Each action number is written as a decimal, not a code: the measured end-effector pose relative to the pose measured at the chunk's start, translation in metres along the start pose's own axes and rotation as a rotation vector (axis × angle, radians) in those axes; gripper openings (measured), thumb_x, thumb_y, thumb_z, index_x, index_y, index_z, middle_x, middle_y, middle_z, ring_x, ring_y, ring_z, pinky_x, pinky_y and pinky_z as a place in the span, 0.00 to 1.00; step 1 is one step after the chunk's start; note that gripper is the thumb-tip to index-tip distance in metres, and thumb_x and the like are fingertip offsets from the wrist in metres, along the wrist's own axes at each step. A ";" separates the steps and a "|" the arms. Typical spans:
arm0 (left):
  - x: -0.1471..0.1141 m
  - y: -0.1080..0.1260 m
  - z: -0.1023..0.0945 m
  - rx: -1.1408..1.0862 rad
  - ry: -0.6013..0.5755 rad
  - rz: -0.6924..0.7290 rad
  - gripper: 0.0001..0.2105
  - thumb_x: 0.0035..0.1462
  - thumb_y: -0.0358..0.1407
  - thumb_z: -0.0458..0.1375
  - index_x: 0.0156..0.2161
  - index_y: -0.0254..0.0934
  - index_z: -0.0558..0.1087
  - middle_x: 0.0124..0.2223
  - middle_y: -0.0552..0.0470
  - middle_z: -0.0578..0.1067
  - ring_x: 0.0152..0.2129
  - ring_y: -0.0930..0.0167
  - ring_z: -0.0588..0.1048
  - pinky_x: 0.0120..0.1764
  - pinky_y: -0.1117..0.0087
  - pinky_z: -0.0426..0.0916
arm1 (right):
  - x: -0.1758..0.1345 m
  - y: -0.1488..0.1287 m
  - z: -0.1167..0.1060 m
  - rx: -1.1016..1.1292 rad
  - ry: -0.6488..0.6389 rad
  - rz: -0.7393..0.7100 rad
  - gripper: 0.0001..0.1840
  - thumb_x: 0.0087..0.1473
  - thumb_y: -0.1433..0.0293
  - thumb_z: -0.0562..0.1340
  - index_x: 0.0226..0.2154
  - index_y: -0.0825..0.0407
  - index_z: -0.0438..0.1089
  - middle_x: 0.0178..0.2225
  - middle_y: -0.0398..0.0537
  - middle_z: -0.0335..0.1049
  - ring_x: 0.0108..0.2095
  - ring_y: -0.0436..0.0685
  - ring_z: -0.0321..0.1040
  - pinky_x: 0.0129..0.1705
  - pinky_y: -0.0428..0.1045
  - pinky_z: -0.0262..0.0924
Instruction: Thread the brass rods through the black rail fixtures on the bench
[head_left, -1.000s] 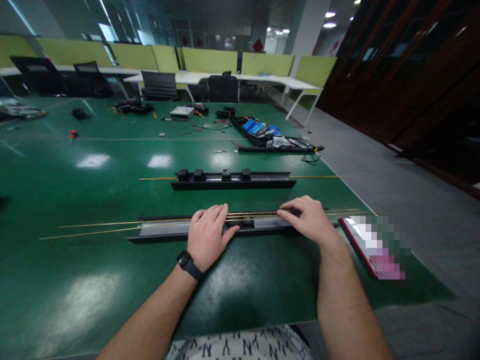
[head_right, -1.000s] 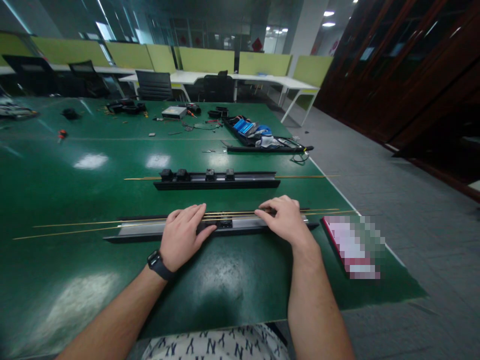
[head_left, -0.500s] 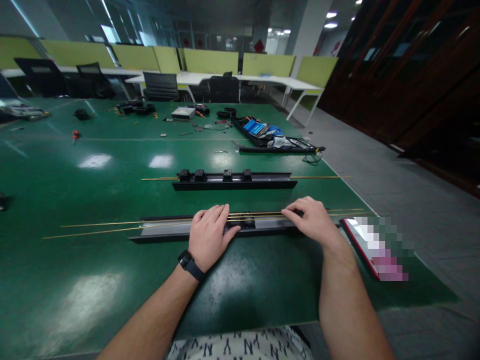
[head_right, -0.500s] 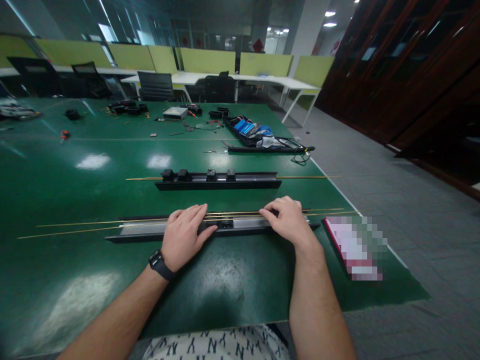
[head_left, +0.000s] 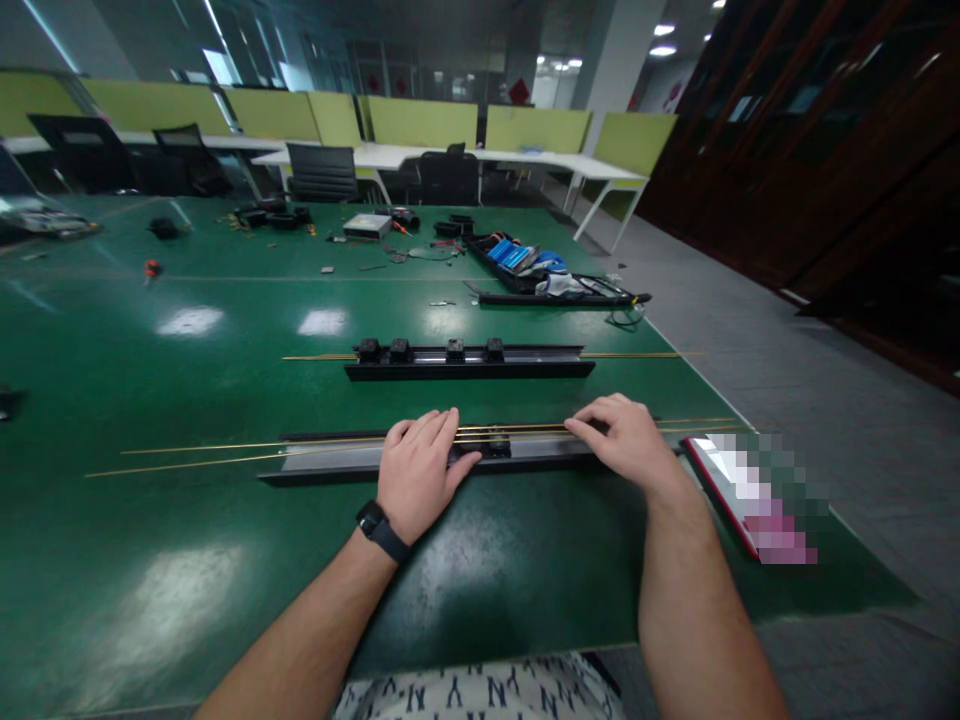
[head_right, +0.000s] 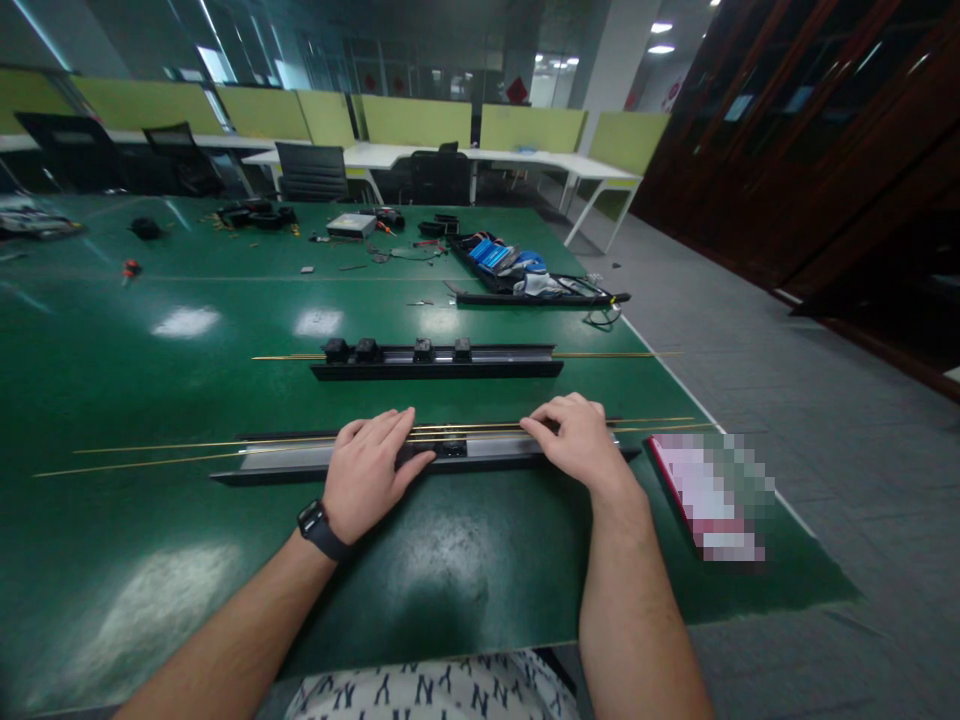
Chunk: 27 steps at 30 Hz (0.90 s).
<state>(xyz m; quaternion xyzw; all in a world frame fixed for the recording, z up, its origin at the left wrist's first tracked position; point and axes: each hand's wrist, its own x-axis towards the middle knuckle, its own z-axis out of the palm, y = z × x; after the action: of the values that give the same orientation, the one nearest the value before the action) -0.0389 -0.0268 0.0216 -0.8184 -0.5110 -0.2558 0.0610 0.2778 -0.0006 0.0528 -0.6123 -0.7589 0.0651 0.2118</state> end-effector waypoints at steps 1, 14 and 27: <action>0.000 0.000 0.000 -0.005 0.001 -0.001 0.25 0.67 0.48 0.57 0.63 0.37 0.69 0.58 0.39 0.78 0.57 0.56 0.74 0.55 0.53 0.63 | 0.000 -0.001 0.000 0.002 -0.005 0.004 0.14 0.61 0.57 0.62 0.30 0.44 0.79 0.35 0.46 0.80 0.41 0.60 0.70 0.46 0.57 0.59; 0.000 0.000 0.000 -0.008 0.003 -0.003 0.25 0.67 0.48 0.57 0.62 0.37 0.69 0.57 0.40 0.78 0.56 0.57 0.74 0.55 0.53 0.62 | -0.001 -0.002 -0.003 0.047 -0.005 -0.003 0.14 0.60 0.57 0.62 0.28 0.45 0.77 0.35 0.47 0.80 0.40 0.61 0.70 0.44 0.57 0.60; 0.000 0.000 0.000 -0.011 0.009 -0.008 0.25 0.66 0.49 0.58 0.60 0.36 0.70 0.55 0.41 0.79 0.55 0.58 0.75 0.55 0.54 0.62 | -0.006 0.031 -0.018 0.012 0.052 0.020 0.15 0.56 0.57 0.61 0.25 0.46 0.76 0.30 0.47 0.77 0.36 0.59 0.69 0.38 0.54 0.59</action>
<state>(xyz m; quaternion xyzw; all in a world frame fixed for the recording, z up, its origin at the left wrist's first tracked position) -0.0394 -0.0268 0.0212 -0.8155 -0.5125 -0.2627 0.0577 0.3139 -0.0014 0.0565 -0.6201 -0.7466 0.0558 0.2344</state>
